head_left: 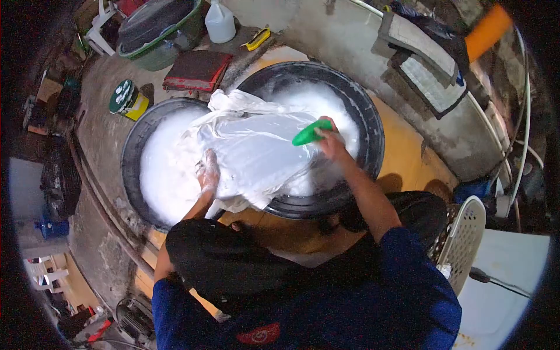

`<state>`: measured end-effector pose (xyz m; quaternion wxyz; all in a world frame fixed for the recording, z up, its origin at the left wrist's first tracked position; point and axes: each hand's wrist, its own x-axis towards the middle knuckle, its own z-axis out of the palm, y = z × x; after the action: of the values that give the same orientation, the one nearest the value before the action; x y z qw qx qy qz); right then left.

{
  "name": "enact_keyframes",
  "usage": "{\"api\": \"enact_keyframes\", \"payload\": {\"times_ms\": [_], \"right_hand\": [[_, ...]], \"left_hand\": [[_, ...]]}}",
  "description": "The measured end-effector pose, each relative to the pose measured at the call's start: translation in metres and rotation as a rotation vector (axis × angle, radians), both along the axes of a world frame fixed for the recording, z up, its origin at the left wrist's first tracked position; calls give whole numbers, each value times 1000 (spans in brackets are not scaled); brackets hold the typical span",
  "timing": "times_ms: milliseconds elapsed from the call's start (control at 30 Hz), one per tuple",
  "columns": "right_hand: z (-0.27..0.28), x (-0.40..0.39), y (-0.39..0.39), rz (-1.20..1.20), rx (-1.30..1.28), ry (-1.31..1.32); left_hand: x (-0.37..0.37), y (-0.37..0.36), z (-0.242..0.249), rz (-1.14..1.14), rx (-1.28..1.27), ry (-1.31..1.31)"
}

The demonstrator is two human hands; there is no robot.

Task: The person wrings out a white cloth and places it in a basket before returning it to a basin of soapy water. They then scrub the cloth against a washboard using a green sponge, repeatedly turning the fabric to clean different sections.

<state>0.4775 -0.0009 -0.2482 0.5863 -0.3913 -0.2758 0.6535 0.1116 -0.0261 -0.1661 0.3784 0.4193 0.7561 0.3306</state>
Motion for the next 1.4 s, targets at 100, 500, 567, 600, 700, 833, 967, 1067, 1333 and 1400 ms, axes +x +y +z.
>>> {"api": "enact_keyframes", "payload": {"times_ms": [100,500,567,600,700,833,967,1067,1333,1400], "right_hand": [[-48,17,-5,310,395,-469],[-14,-57,-36,165,89,-1293],[-53,-67,-31,187,209,-1664],[-45,-71,-32,146,218,-1677],[-24,-85,-27,38,416,-1536],[7,-170,-26,67,762,-1377],[57,-214,-39,234,517,-1643],[-131,-115,4,-53,334,-185],[65,-210,-30,41,517,-1296],[-51,-138,2,-202,260,-1360]], "left_hand": [[-15,7,-37,46,85,40],[-17,4,-29,-151,116,148],[-27,7,-63,-147,274,321],[-36,10,-78,-204,311,463],[-38,7,-67,-273,233,488],[-12,0,-15,-299,0,246],[-19,4,-24,24,-73,-190],[-22,2,-41,-10,52,-54],[-23,1,-32,56,17,-207],[-18,-1,-41,73,227,-241]]}}
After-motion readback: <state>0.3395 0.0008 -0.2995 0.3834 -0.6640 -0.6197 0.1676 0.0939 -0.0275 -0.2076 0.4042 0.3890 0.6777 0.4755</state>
